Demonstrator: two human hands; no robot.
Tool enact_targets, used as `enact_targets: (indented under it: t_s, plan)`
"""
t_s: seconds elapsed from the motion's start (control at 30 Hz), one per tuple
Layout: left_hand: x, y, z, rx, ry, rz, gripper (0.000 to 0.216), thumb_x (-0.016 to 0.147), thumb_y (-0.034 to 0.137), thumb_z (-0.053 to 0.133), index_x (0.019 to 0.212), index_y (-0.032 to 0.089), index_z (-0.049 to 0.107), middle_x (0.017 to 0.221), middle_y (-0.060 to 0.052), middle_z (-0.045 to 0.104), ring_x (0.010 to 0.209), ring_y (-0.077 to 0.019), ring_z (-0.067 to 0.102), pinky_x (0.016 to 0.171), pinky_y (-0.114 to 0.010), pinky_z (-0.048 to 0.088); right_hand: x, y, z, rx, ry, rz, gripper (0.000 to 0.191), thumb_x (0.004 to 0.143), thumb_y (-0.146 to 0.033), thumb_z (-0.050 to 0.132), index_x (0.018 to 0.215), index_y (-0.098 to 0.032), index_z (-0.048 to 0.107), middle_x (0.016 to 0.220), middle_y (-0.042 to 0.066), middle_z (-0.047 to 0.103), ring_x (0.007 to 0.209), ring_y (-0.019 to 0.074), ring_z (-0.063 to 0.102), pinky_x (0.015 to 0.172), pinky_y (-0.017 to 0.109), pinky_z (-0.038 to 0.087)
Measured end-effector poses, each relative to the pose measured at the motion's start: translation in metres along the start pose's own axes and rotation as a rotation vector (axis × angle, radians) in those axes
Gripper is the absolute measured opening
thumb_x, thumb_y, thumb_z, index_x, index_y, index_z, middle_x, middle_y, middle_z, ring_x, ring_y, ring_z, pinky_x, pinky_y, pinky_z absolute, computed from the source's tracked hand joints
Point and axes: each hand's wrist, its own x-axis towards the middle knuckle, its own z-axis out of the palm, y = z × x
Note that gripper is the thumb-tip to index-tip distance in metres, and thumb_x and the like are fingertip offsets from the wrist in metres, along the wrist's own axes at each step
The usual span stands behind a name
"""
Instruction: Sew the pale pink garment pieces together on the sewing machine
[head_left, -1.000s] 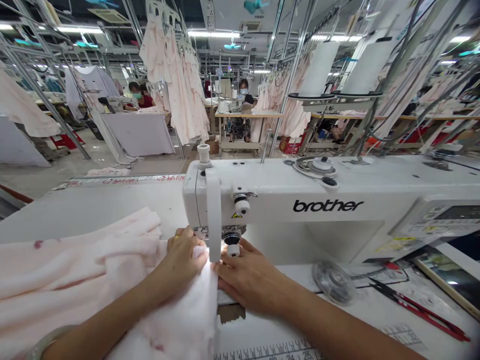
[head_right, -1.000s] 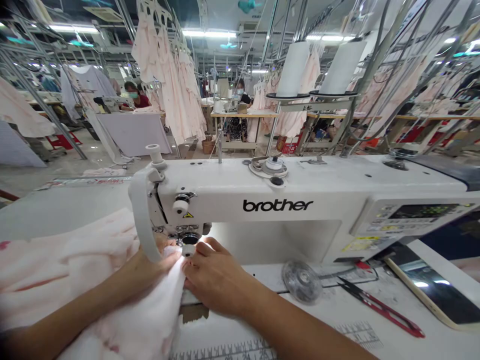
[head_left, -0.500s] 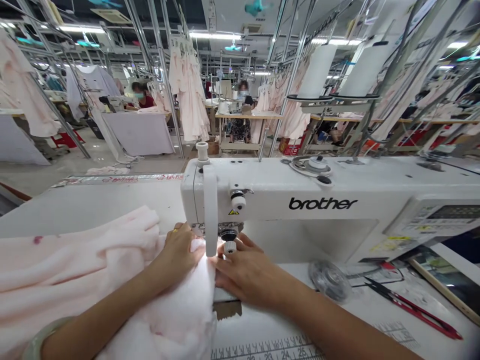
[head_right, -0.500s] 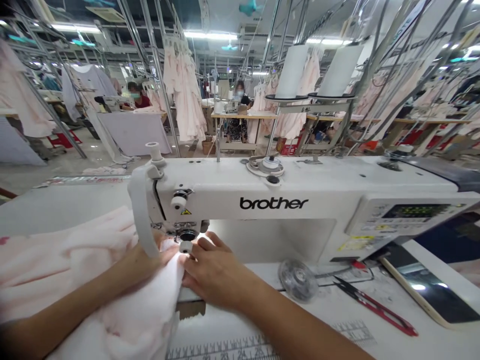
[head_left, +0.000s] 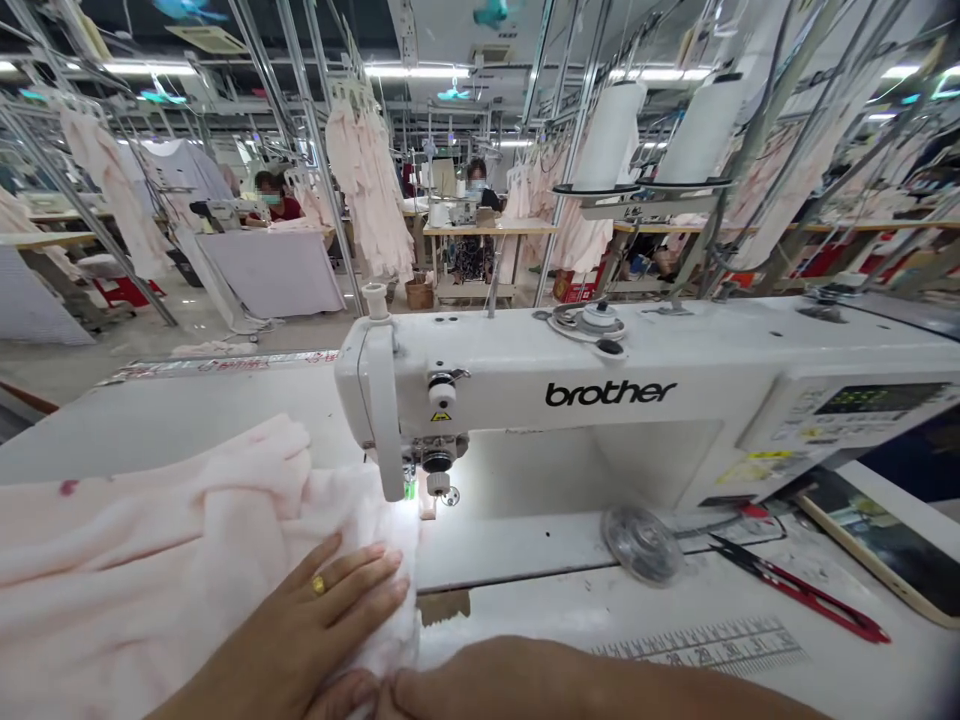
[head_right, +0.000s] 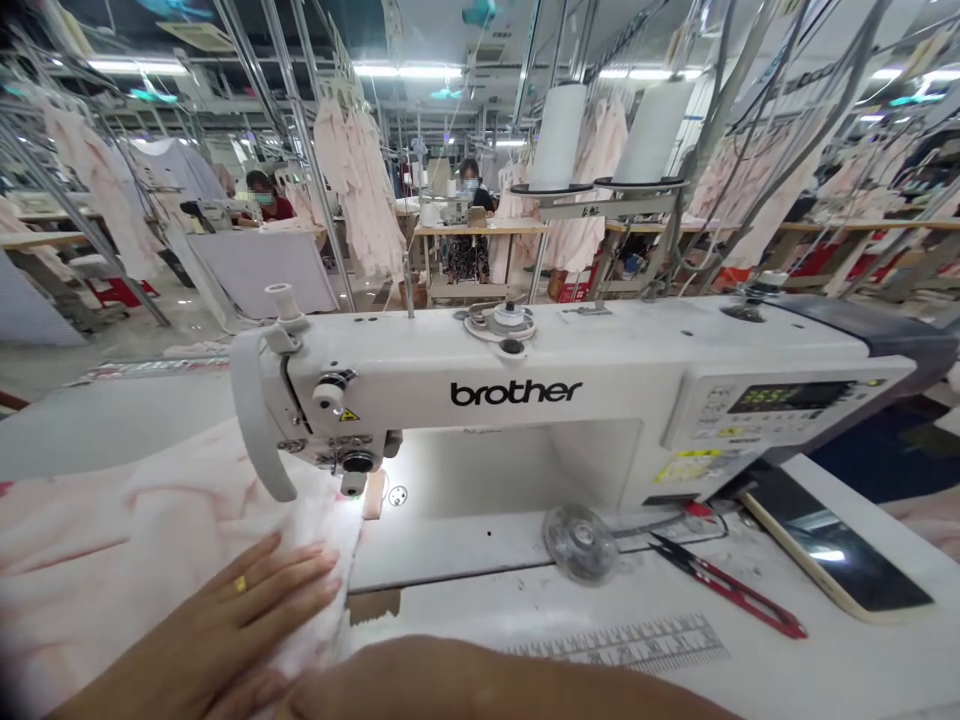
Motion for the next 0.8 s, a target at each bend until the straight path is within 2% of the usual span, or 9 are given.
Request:
enact_targets:
  t_s: [0.07, 0.17, 0.3, 0.4, 0.5, 0.6, 0.67, 0.73, 0.8]
  plan:
    - [0.002, 0.005, 0.007, -0.044, 0.041, -0.096, 0.045, 0.093, 0.04, 0.051, 0.137, 0.03, 0.05, 0.136, 0.002, 0.059, 0.124, -0.0196, 0.055, 0.117, -0.034, 0.029, 0.0, 0.0, -0.003, -0.018, 0.022, 0.032, 0.006, 0.093, -0.02, 0.059, 0.087, -0.021, 0.061, 0.074, 0.0, 0.066, 0.058, 0.0131, 0.055, 0.049, 0.026, 0.042]
    - [0.005, 0.008, 0.012, -0.128, 0.086, -0.191, 0.035, 0.095, 0.037, 0.047, 0.128, 0.031, 0.057, 0.132, 0.001, 0.062, 0.122, -0.0199, 0.056, 0.116, -0.035, 0.029, -0.001, 0.004, -0.018, -0.095, 0.027, -0.016, 0.004, 0.091, -0.019, 0.063, 0.094, -0.017, 0.061, 0.082, -0.001, 0.066, 0.063, 0.0128, 0.054, 0.053, 0.026, 0.043]
    - [0.016, -0.002, 0.008, -0.133, 0.016, -0.162, 0.037, 0.096, 0.029, 0.046, 0.133, 0.029, 0.052, 0.136, 0.0, 0.058, 0.125, -0.0185, 0.052, 0.115, -0.035, 0.029, -0.004, 0.013, -0.03, -0.151, 0.097, -0.045, 0.013, 0.093, -0.027, 0.063, 0.088, -0.015, 0.061, 0.076, -0.002, 0.06, 0.061, 0.0136, 0.049, 0.056, 0.027, 0.042]
    - [0.029, -0.017, 0.004, -0.152, -0.049, -0.158, 0.035, 0.097, 0.026, 0.044, 0.132, 0.025, 0.052, 0.137, -0.004, 0.057, 0.126, -0.0201, 0.052, 0.11, -0.036, 0.035, -0.004, 0.021, -0.031, -0.238, 0.203, -0.067, 0.019, 0.093, -0.018, 0.057, 0.074, -0.017, 0.057, 0.068, -0.001, 0.053, 0.06, 0.0147, 0.046, 0.052, 0.029, 0.037]
    - [0.036, -0.028, 0.003, -0.181, -0.036, -0.202, 0.035, 0.097, 0.026, 0.043, 0.131, 0.024, 0.053, 0.134, -0.006, 0.059, 0.122, -0.0222, 0.055, 0.102, -0.036, 0.043, -0.005, 0.026, -0.034, -0.32, 0.213, -0.079, 0.021, 0.09, -0.01, 0.054, 0.07, -0.015, 0.056, 0.068, 0.0, 0.051, 0.062, 0.015, 0.047, 0.055, 0.029, 0.037]
    - [0.027, -0.028, 0.0, -0.131, 0.005, -0.193, 0.042, 0.095, 0.031, 0.049, 0.137, 0.027, 0.048, 0.137, -0.005, 0.058, 0.124, -0.0236, 0.054, 0.104, -0.037, 0.043, -0.006, 0.028, -0.041, -0.328, 0.185, -0.131, 0.019, 0.094, -0.012, 0.052, 0.077, -0.016, 0.058, 0.076, 0.002, 0.054, 0.069, 0.0162, 0.05, 0.061, 0.03, 0.039]
    - [0.015, -0.019, 0.0, -0.087, 0.076, -0.17, 0.053, 0.091, 0.035, 0.054, 0.142, 0.028, 0.042, 0.139, -0.004, 0.056, 0.124, -0.0244, 0.054, 0.104, -0.035, 0.044, -0.006, 0.026, -0.044, -0.292, 0.165, -0.166, 0.015, 0.097, -0.018, 0.052, 0.084, -0.015, 0.061, 0.08, 0.002, 0.055, 0.074, 0.0164, 0.051, 0.065, 0.03, 0.041]
    - [0.005, -0.007, 0.002, -0.057, 0.158, -0.132, 0.061, 0.086, 0.035, 0.057, 0.144, 0.028, 0.039, 0.134, -0.004, 0.06, 0.118, -0.0235, 0.058, 0.098, -0.03, 0.049, -0.005, 0.023, -0.044, -0.252, 0.115, -0.181, 0.011, 0.095, -0.022, 0.058, 0.092, -0.013, 0.063, 0.081, 0.002, 0.057, 0.075, 0.0157, 0.052, 0.07, 0.029, 0.043]
    - [-0.001, 0.005, 0.009, 0.001, 0.217, -0.084, 0.06, 0.081, 0.03, 0.056, 0.14, 0.026, 0.043, 0.125, -0.004, 0.066, 0.107, -0.0224, 0.063, 0.089, -0.027, 0.052, -0.003, 0.019, -0.041, -0.243, 0.066, -0.178, 0.014, 0.092, -0.024, 0.062, 0.095, -0.01, 0.065, 0.082, 0.002, 0.06, 0.073, 0.0152, 0.052, 0.074, 0.028, 0.045]
